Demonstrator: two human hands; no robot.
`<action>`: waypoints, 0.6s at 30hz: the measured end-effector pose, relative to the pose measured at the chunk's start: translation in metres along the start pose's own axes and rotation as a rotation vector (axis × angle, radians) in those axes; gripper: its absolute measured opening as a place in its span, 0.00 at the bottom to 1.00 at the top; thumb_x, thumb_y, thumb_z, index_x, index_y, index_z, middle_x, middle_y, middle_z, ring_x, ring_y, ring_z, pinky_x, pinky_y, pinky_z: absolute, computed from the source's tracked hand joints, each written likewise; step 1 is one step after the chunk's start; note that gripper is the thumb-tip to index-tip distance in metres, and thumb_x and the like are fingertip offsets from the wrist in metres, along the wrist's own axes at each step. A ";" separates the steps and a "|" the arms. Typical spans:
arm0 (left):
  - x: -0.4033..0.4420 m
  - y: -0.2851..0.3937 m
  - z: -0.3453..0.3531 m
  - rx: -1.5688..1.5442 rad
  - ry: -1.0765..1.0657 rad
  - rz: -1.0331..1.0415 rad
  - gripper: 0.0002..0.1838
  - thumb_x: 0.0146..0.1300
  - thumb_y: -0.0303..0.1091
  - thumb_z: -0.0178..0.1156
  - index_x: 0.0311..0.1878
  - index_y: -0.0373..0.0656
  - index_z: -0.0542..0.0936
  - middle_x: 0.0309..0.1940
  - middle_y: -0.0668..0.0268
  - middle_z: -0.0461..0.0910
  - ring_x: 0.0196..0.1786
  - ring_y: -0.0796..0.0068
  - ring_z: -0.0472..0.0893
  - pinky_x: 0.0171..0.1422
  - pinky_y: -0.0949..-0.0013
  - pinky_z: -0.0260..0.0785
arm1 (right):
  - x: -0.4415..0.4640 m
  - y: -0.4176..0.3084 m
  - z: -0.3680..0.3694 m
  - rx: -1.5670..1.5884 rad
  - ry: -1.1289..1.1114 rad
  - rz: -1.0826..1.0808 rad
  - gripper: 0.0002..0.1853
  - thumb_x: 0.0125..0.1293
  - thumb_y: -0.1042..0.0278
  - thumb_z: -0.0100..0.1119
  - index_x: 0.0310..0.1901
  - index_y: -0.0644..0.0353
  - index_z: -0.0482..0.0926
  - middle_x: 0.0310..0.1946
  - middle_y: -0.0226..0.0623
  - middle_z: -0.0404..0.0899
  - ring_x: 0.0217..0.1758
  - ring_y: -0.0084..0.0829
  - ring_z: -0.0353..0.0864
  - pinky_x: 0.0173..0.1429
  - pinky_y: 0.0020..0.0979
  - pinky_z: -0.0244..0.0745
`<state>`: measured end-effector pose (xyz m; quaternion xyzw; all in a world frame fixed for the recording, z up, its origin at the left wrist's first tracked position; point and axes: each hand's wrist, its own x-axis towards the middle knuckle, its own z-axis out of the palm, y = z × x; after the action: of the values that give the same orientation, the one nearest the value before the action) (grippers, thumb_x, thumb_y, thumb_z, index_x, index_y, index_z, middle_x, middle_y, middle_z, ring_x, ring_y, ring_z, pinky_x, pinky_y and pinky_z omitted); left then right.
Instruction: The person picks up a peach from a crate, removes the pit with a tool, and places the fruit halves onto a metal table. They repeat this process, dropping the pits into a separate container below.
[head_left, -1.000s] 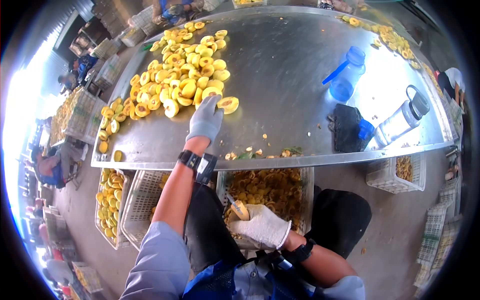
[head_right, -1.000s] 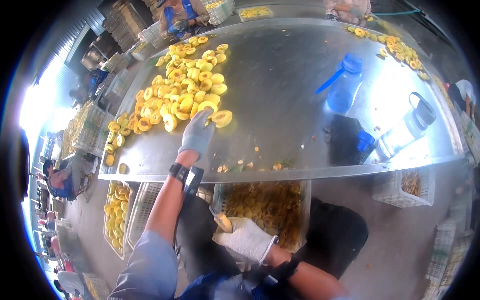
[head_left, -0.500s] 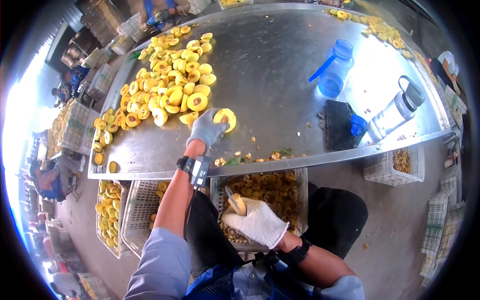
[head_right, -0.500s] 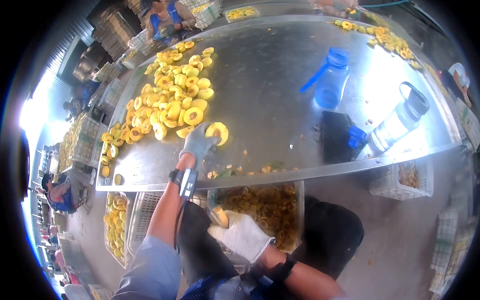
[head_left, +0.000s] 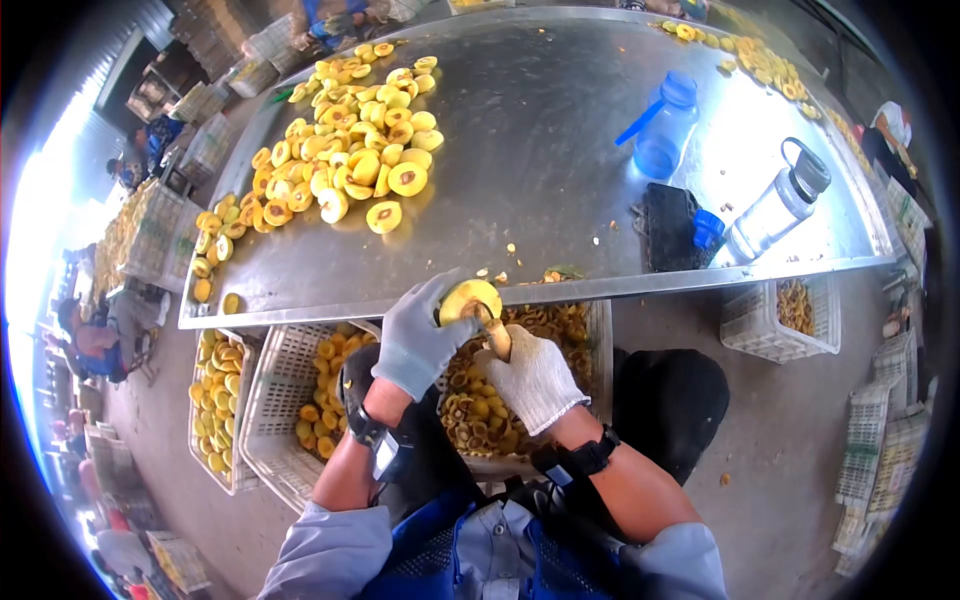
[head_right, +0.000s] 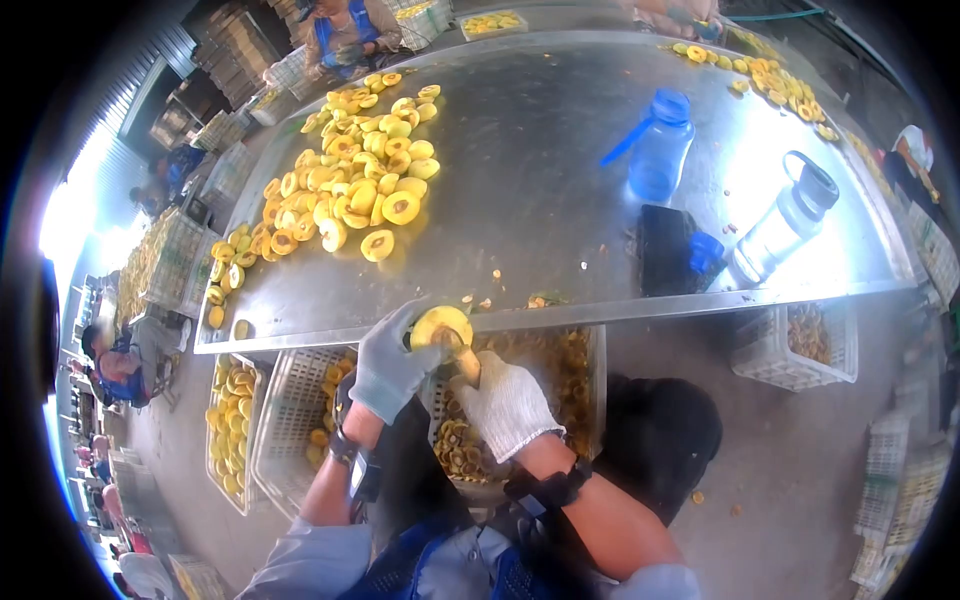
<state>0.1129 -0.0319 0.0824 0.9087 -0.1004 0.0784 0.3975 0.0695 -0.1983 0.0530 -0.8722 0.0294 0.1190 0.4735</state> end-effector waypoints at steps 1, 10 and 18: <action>-0.004 0.004 -0.002 0.033 0.021 0.026 0.26 0.55 0.32 0.72 0.59 0.45 0.83 0.49 0.55 0.86 0.52 0.56 0.86 0.58 0.63 0.77 | -0.001 0.000 0.001 -0.024 0.008 -0.005 0.18 0.65 0.54 0.65 0.42 0.63 0.81 0.32 0.57 0.84 0.40 0.59 0.84 0.43 0.50 0.78; -0.028 0.014 -0.007 0.100 0.080 0.043 0.28 0.54 0.32 0.72 0.61 0.46 0.82 0.50 0.54 0.84 0.52 0.53 0.85 0.57 0.60 0.78 | -0.008 0.003 0.009 -0.087 -0.010 -0.038 0.18 0.69 0.54 0.61 0.42 0.64 0.79 0.32 0.60 0.83 0.40 0.60 0.84 0.46 0.54 0.79; -0.031 0.009 -0.006 0.165 0.015 0.150 0.29 0.54 0.31 0.71 0.63 0.47 0.81 0.48 0.54 0.84 0.50 0.50 0.84 0.56 0.59 0.78 | -0.012 0.008 0.006 -0.022 -0.165 -0.050 0.16 0.66 0.58 0.60 0.42 0.66 0.81 0.34 0.59 0.84 0.44 0.60 0.83 0.48 0.50 0.78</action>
<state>0.0802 -0.0295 0.0856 0.9277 -0.1585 0.1226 0.3149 0.0554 -0.1985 0.0458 -0.8651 -0.0330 0.1788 0.4675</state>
